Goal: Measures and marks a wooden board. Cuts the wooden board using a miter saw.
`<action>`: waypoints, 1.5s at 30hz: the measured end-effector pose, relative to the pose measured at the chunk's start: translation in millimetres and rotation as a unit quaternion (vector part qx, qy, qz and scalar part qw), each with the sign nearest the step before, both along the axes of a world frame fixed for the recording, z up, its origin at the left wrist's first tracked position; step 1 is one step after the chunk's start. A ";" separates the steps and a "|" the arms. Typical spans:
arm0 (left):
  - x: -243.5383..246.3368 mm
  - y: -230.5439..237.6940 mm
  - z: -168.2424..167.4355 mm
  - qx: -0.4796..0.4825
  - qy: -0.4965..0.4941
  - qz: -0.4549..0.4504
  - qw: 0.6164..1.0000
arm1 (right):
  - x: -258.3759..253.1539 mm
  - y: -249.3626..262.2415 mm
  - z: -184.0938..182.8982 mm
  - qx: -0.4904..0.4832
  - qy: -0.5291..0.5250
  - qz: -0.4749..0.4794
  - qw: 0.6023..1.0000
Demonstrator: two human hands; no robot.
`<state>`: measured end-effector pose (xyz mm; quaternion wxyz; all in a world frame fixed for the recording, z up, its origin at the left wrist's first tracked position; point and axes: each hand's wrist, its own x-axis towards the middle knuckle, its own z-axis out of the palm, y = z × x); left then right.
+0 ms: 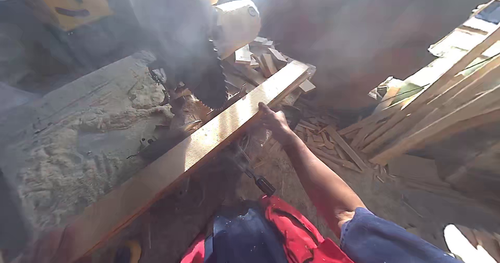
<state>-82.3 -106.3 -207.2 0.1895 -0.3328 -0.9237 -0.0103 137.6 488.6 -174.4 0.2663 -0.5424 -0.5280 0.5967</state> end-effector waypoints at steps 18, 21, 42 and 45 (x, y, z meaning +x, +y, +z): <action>17.4 68.3 31.9 0.045 -0.062 -0.010 0.997 | -11.9 86.2 -1.9 0.070 -0.035 -0.015 0.997; 21.0 73.4 36.2 0.048 -0.054 -0.014 0.997 | -10.1 76.4 3.6 0.046 -0.008 -0.020 0.999; 28.1 114.1 7.9 0.027 -0.016 0.034 0.999 | -13.5 130.3 -13.3 -0.024 0.067 -0.094 0.993; 26.2 108.3 18.0 0.011 -0.031 0.034 0.999 | -13.8 132.1 -17.1 -0.024 0.085 -0.098 0.991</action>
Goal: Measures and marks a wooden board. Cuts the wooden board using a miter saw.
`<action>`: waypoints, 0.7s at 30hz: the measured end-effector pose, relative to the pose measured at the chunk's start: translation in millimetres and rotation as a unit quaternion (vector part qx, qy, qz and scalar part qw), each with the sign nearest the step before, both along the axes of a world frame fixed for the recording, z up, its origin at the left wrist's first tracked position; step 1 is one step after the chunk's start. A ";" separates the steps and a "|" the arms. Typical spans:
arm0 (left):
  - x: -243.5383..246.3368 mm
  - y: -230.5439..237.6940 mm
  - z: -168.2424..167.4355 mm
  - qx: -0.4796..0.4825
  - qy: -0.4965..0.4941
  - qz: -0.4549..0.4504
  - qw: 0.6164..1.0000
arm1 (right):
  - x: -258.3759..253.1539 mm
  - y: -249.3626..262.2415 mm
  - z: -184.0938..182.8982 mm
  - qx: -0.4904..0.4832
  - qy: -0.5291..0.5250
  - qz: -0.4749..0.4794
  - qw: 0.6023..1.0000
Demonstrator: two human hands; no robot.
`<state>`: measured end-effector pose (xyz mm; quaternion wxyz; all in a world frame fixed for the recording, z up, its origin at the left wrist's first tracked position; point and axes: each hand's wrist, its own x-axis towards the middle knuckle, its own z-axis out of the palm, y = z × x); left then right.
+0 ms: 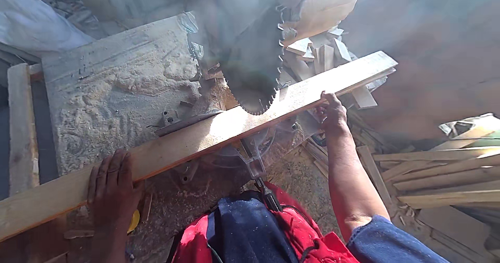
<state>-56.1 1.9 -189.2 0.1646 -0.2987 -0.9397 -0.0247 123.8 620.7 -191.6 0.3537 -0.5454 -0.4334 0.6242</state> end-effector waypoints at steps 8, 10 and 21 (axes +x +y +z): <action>-2.6 -40.1 12.0 0.009 -0.008 0.017 1.000 | -0.4 -3.3 3.1 0.016 -0.006 0.000 1.000; -1.3 -34.4 7.9 0.016 0.004 0.016 1.000 | 0.3 1.0 4.0 0.006 -0.002 -0.007 1.000; 5.6 -16.5 -3.1 0.036 0.007 0.042 0.998 | 8.8 18.9 2.3 0.052 -0.073 0.007 0.996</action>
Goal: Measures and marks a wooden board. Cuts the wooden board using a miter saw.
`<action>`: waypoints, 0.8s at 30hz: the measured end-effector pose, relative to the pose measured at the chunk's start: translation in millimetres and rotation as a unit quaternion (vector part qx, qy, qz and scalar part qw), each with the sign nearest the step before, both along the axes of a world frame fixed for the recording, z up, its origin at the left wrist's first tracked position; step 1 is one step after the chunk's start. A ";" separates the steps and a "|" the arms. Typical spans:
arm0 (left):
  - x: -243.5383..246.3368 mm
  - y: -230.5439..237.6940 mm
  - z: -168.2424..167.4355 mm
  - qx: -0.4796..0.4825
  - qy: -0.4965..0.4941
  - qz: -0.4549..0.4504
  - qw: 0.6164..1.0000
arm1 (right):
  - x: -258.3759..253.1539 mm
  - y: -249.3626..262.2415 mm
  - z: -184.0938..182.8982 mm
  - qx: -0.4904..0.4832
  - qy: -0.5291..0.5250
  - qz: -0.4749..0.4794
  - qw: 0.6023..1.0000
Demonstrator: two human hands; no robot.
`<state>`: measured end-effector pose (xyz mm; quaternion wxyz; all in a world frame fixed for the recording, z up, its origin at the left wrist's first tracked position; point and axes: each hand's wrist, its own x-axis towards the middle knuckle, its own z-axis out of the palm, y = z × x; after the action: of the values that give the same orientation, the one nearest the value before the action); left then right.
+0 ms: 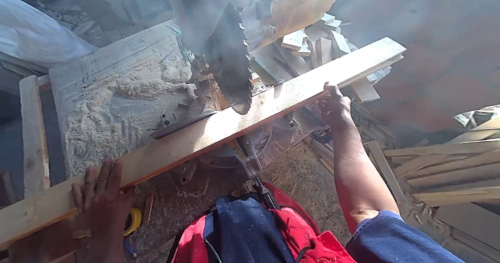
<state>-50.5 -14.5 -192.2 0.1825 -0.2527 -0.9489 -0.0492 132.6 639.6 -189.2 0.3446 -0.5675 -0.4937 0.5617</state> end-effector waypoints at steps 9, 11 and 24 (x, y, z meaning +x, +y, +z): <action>0.0 -1.7 4.1 -0.031 -0.013 0.013 0.999 | -36.1 -114.6 76.9 0.501 -0.213 0.470 0.695; -1.4 -2.1 4.7 -0.037 -0.019 0.012 0.999 | -65.9 -142.7 72.7 0.527 -0.229 0.589 0.568; -7.1 3.7 8.7 -0.021 -0.016 0.001 1.000 | -102.5 -140.3 57.2 0.497 -0.237 0.674 0.492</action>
<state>-57.6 -10.8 -183.5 0.1622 -0.2546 -0.9528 -0.0332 30.2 499.3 -132.0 -0.0436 0.0917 -0.9865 0.1288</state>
